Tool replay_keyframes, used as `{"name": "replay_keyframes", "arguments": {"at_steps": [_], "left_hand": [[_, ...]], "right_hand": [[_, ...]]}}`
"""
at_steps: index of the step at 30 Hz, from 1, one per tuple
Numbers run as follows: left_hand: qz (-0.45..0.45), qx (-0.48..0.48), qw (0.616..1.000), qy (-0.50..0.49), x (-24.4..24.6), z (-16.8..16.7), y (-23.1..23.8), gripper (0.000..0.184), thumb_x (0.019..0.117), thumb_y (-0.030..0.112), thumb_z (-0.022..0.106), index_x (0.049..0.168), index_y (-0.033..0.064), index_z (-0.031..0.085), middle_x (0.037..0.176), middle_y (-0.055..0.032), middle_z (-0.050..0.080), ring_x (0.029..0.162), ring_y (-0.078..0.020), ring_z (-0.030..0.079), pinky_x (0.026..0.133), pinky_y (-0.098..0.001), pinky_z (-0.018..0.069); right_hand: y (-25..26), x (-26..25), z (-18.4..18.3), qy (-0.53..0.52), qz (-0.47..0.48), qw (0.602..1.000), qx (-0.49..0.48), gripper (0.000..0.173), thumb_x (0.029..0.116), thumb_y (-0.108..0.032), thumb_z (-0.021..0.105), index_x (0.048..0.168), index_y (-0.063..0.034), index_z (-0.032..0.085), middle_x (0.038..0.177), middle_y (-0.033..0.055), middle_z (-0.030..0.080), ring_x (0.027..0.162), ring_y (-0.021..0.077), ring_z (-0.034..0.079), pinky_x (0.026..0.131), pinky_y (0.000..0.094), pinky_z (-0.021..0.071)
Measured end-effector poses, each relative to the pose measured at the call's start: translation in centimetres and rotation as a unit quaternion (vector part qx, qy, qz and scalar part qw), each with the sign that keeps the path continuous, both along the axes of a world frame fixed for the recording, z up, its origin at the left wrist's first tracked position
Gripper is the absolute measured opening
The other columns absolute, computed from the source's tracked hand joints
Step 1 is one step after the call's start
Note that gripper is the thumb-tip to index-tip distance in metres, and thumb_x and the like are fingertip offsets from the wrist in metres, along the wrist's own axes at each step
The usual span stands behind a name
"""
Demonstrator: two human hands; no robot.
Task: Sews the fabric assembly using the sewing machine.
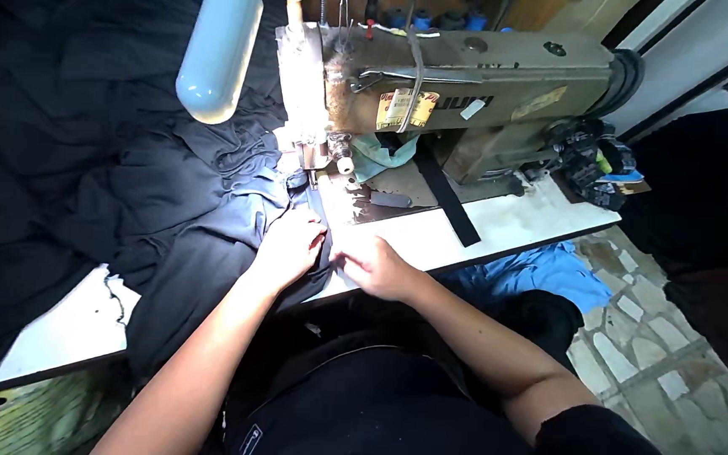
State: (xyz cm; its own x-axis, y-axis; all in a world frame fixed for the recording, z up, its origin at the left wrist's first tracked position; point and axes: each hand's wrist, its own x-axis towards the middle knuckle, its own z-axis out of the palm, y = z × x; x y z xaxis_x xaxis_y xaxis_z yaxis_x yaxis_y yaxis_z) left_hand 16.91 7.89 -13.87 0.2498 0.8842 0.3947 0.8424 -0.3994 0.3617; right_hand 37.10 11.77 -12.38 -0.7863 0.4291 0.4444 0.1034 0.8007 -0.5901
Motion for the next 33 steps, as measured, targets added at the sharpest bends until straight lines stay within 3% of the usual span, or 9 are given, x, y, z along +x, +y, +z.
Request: {"name": "replay_keyframes", "arguments": {"at_steps": [3, 6, 8, 10, 13, 16, 22, 28, 33], "left_hand": [[0.014, 0.018, 1.0, -0.015, 0.0, -0.8, -0.2, 0.022, 0.0936, 0.007, 0.059, 0.103, -0.0053, 0.075, 0.111, -0.0248, 0.07, 0.111, -0.0425, 0.066, 0.097, -0.0569, 0.0505], [0.019, 0.042, 0.999, -0.019, 0.1, -0.8, -0.1, 0.024, 0.0926, 0.007, 0.057, 0.1, -0.0083, 0.073, 0.107, -0.0251, 0.072, 0.105, -0.0423, 0.07, 0.092, -0.0556, 0.0537], [0.016, 0.048, 0.999, -0.012, 0.1, -0.6, -0.2, 0.022, 0.0921, 0.005, 0.057, 0.096, -0.0083, 0.074, 0.106, -0.0246, 0.072, 0.104, -0.0414, 0.07, 0.092, -0.0541, 0.0543], [0.01, 0.027, 1.0, 0.001, 0.1, -0.3, -0.4, 0.021, 0.0921, 0.003, 0.058, 0.097, -0.0084, 0.075, 0.111, -0.0256, 0.072, 0.108, -0.0426, 0.069, 0.095, -0.0551, 0.0533], [0.012, 0.003, 1.0, 0.026, -0.2, -0.4, -0.7, 0.02, 0.0923, 0.006, 0.062, 0.102, -0.0051, 0.075, 0.118, -0.0259, 0.068, 0.116, -0.044, 0.064, 0.099, -0.0579, 0.0498], [0.007, 0.01, 0.999, 0.035, -0.5, -0.7, -0.9, 0.025, 0.093, 0.011, 0.06, 0.105, -0.0043, 0.076, 0.119, -0.0267, 0.068, 0.116, -0.0448, 0.064, 0.098, -0.0595, 0.0493], [-0.018, 0.053, 0.997, 0.045, -1.3, -1.5, -0.5, 0.037, 0.0934, 0.025, 0.053, 0.1, -0.0013, 0.077, 0.115, -0.0248, 0.069, 0.113, -0.0431, 0.066, 0.094, -0.059, 0.0509], [-0.011, 0.054, 0.997, 0.05, -1.5, -1.7, -0.1, 0.041, 0.0925, 0.03, 0.05, 0.1, -0.0011, 0.076, 0.115, -0.026, 0.069, 0.112, -0.045, 0.066, 0.091, -0.0608, 0.0505], [-0.008, 0.052, 0.997, 0.055, -1.7, -1.5, 0.3, 0.043, 0.0915, 0.03, 0.05, 0.102, -0.0021, 0.076, 0.117, -0.0264, 0.069, 0.114, -0.0452, 0.065, 0.094, -0.0607, 0.0499]], "right_hand": [[-0.9, 1.4, -0.1, -0.056, 0.093, 0.994, -0.018, 0.025, 0.0952, -0.011, 0.055, 0.082, 0.0008, 0.072, 0.076, 0.0107, 0.066, 0.071, 0.0187, 0.063, 0.065, 0.0346, 0.0511], [-0.1, 1.1, -1.0, -0.007, 0.019, 0.999, 0.029, 0.023, 0.09, -0.015, 0.06, 0.079, -0.0007, 0.074, 0.068, 0.0085, 0.065, 0.063, 0.0182, 0.061, 0.059, 0.0354, 0.0491], [0.7, 0.4, -1.7, -0.013, -0.05, 0.995, 0.084, 0.022, 0.0885, -0.017, 0.064, 0.092, -0.0001, 0.077, 0.084, 0.0131, 0.072, 0.081, 0.0267, 0.069, 0.073, 0.0444, 0.0549], [1.1, -0.2, -2.5, -0.052, -0.071, 0.99, 0.114, 0.031, 0.0899, -0.021, 0.063, 0.11, -0.0014, 0.077, 0.103, 0.0158, 0.071, 0.099, 0.0319, 0.067, 0.084, 0.0483, 0.0534], [1.1, -0.6, -3.4, -0.056, -0.083, 0.979, 0.175, 0.028, 0.0889, -0.023, 0.064, 0.105, -0.0042, 0.078, 0.107, 0.0154, 0.072, 0.101, 0.0321, 0.067, 0.083, 0.0475, 0.0538], [1.1, -0.6, -3.1, -0.068, -0.074, 0.976, 0.193, 0.027, 0.0897, -0.022, 0.061, 0.102, -0.0042, 0.078, 0.124, 0.0165, 0.071, 0.107, 0.0335, 0.068, 0.083, 0.0493, 0.0534], [1.6, -0.7, -2.7, -0.085, -0.057, 0.966, 0.235, 0.025, 0.0913, -0.024, 0.058, 0.093, -0.0079, 0.077, 0.117, 0.0118, 0.074, 0.1, 0.0306, 0.069, 0.074, 0.046, 0.0529], [1.9, -0.7, -2.6, -0.094, -0.049, 0.968, 0.23, 0.023, 0.0918, -0.025, 0.058, 0.093, -0.01, 0.076, 0.114, 0.0112, 0.074, 0.107, 0.0304, 0.068, 0.076, 0.0459, 0.0512], [2.0, -1.0, -2.7, -0.099, -0.059, 0.969, 0.221, 0.029, 0.0916, -0.027, 0.059, 0.105, -0.0095, 0.078, 0.118, 0.0118, 0.073, 0.108, 0.0316, 0.067, 0.075, 0.0477, 0.0512]]}}
